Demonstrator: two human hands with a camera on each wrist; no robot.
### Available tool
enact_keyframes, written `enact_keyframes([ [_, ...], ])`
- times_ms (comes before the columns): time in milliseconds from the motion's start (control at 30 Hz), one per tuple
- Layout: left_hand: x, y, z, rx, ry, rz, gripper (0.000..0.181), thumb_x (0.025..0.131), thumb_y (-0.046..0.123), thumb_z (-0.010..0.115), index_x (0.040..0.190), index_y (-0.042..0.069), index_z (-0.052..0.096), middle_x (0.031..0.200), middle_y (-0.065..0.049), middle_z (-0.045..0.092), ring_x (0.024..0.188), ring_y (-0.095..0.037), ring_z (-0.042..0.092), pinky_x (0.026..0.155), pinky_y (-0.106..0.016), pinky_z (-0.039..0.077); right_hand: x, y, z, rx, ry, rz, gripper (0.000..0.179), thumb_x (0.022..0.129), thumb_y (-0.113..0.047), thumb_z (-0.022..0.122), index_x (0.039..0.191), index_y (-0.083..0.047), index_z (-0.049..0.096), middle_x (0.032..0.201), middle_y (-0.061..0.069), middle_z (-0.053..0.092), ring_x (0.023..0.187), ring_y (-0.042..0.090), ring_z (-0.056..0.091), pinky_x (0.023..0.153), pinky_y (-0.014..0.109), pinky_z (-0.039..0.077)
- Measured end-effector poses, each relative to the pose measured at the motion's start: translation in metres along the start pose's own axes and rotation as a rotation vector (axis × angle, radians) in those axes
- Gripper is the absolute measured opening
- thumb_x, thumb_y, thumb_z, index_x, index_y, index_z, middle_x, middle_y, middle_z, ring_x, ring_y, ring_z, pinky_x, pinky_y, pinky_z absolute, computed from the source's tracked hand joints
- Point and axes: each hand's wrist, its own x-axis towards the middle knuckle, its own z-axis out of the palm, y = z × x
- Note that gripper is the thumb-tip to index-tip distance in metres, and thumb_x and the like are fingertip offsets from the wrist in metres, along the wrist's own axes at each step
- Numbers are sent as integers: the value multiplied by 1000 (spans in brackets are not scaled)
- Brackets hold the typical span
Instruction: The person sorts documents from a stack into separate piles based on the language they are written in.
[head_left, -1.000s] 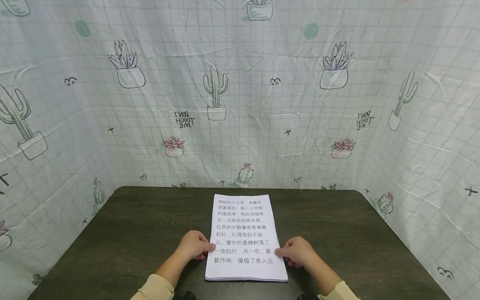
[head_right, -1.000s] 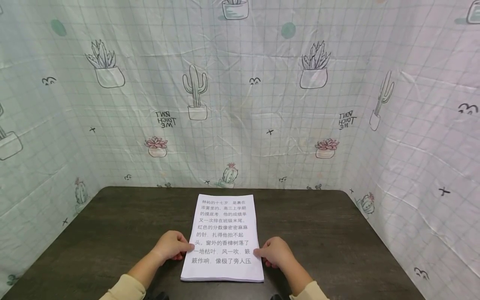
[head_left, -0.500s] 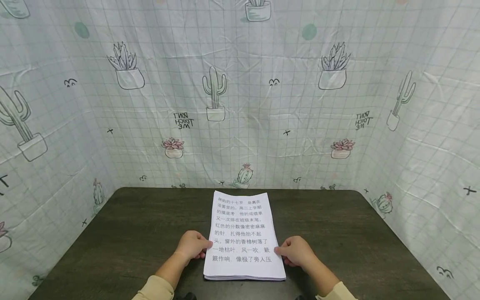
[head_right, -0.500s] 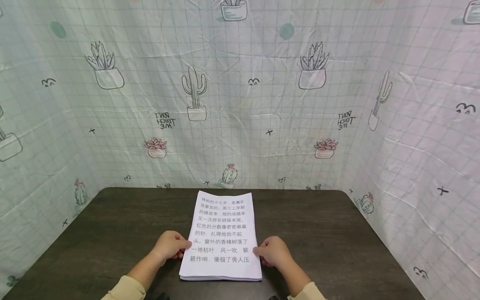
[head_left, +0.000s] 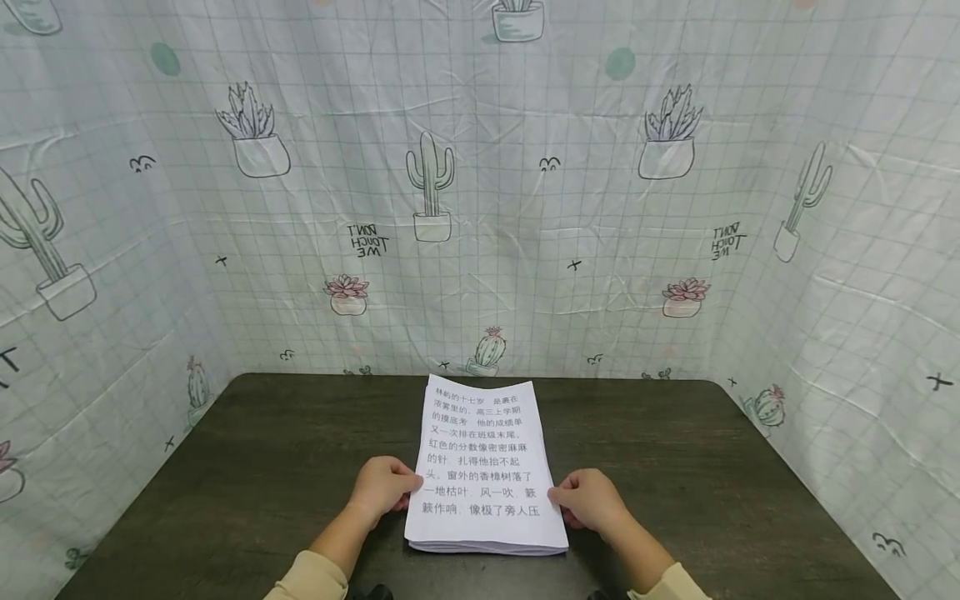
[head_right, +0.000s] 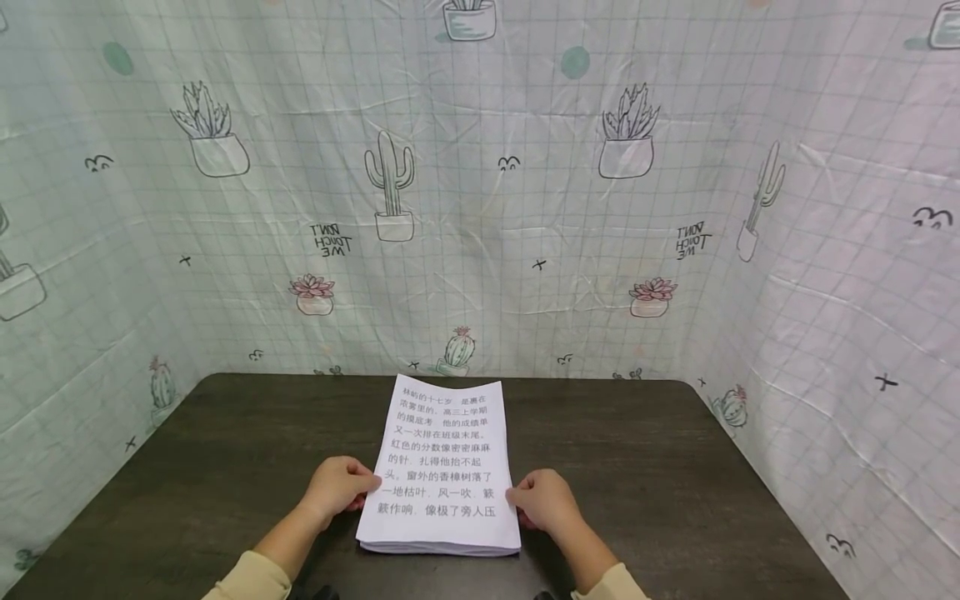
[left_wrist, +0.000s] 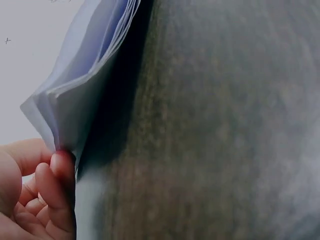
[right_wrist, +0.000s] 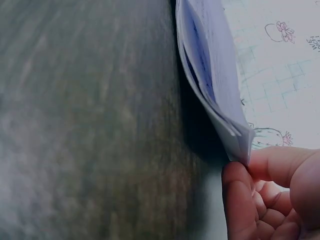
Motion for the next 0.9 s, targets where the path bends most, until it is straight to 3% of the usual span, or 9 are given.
enact_keyframes([
  [233, 1, -1, -1, -64, 34, -8, 9, 79, 4, 73, 80, -4, 70, 61, -1, 58, 52, -9, 51, 48, -20, 46, 0, 0, 2, 37, -15, 11, 16, 84, -13, 71, 75, 0, 65, 64, 5, 60, 56, 13, 59, 49, 26, 54],
  [467, 3, -3, 0, -51, 51, 4, 15, 79, 4, 72, 90, -6, 71, 68, -4, 64, 56, -11, 54, 51, -24, 49, 4, 3, 5, 78, -42, 43, 13, 84, -11, 70, 87, 1, 68, 70, 7, 61, 60, 15, 60, 51, 28, 54],
  [700, 3, -1, 0, 9, -15, 29, 28, 79, 2, 71, 106, -7, 70, 84, -10, 70, 65, -13, 58, 56, -26, 52, 8, 4, 5, 114, -69, 50, 44, 85, -9, 69, 125, 6, 60, 82, 9, 65, 65, 17, 61, 55, 32, 56],
  [900, 5, 2, 3, 19, -33, 44, 32, 77, 0, 68, 109, -7, 69, 81, -7, 66, 64, -13, 55, 54, -25, 51, 12, 4, 4, 101, -82, 50, 54, 85, -10, 70, 135, 5, 54, 84, 10, 62, 67, 18, 59, 54, 31, 53],
])
